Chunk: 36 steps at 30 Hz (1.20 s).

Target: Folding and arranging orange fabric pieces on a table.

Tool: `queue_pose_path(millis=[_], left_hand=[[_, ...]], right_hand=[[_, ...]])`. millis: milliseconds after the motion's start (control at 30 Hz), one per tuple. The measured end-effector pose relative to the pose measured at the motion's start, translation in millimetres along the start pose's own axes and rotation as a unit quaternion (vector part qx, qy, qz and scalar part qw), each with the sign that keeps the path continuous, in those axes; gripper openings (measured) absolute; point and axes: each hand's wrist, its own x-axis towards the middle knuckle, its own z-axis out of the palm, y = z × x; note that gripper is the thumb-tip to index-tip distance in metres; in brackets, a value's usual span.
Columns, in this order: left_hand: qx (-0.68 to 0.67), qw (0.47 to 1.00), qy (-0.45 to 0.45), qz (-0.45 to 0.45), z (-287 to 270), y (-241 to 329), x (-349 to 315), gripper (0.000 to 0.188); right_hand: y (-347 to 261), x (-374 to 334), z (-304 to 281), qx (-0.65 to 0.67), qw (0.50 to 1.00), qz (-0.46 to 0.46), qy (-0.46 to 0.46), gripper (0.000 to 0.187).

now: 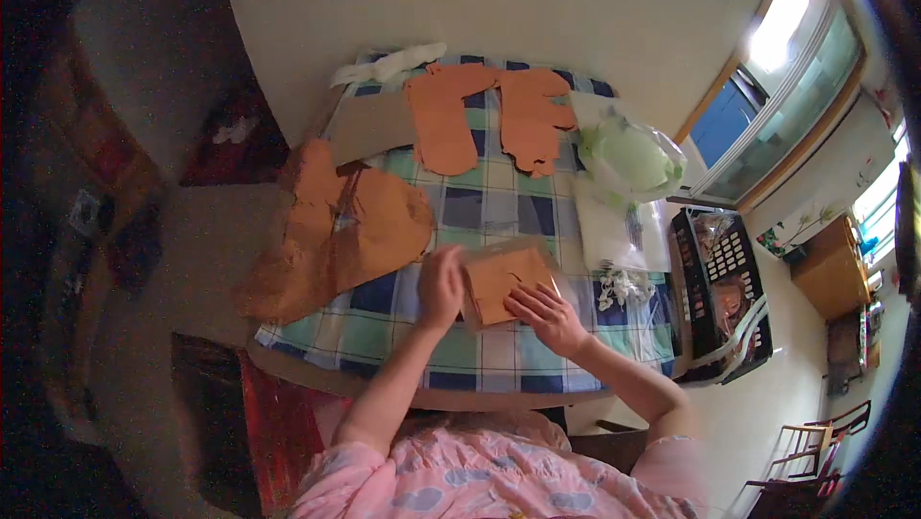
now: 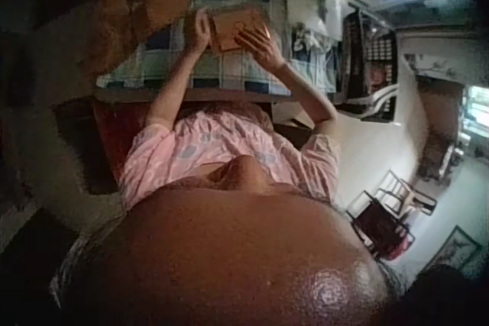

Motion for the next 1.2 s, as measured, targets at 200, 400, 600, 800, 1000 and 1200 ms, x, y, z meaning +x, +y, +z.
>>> queue_pose_path(millis=[200,400,600,800,1000,1200], left_hand=[[-0.289,0.928,0.049,-0.228,-13.4,27.1,-37.4,0.042],[-0.357,0.864,-0.085,-0.345,53.6,-58.8,-76.3,0.047],[-0.750,0.447,0.014,-0.487,147.6,-122.0,-100.2,0.054],[-0.819,0.401,-0.023,-0.410,218.5,-177.4,-109.9,0.054],[-0.820,0.378,-0.050,-0.426,223.7,-149.1,-111.8,0.059],[-0.738,0.471,-0.094,-0.474,191.8,-103.9,-101.4,0.053]], right_hand=[[-12.4,22.3,-11.5,0.063,0.993,0.091,0.036,0.058],[-26.3,50.9,-22.7,0.103,0.990,0.078,0.057,0.053],[-26.7,47.7,-27.1,0.098,0.991,0.086,0.041,0.060],[-15.3,43.0,-6.1,0.090,0.990,0.101,0.037,0.061],[-6.7,39.7,4.7,0.056,0.992,0.103,0.044,0.058],[-4.7,45.8,13.0,0.060,0.990,0.103,0.076,0.052]])
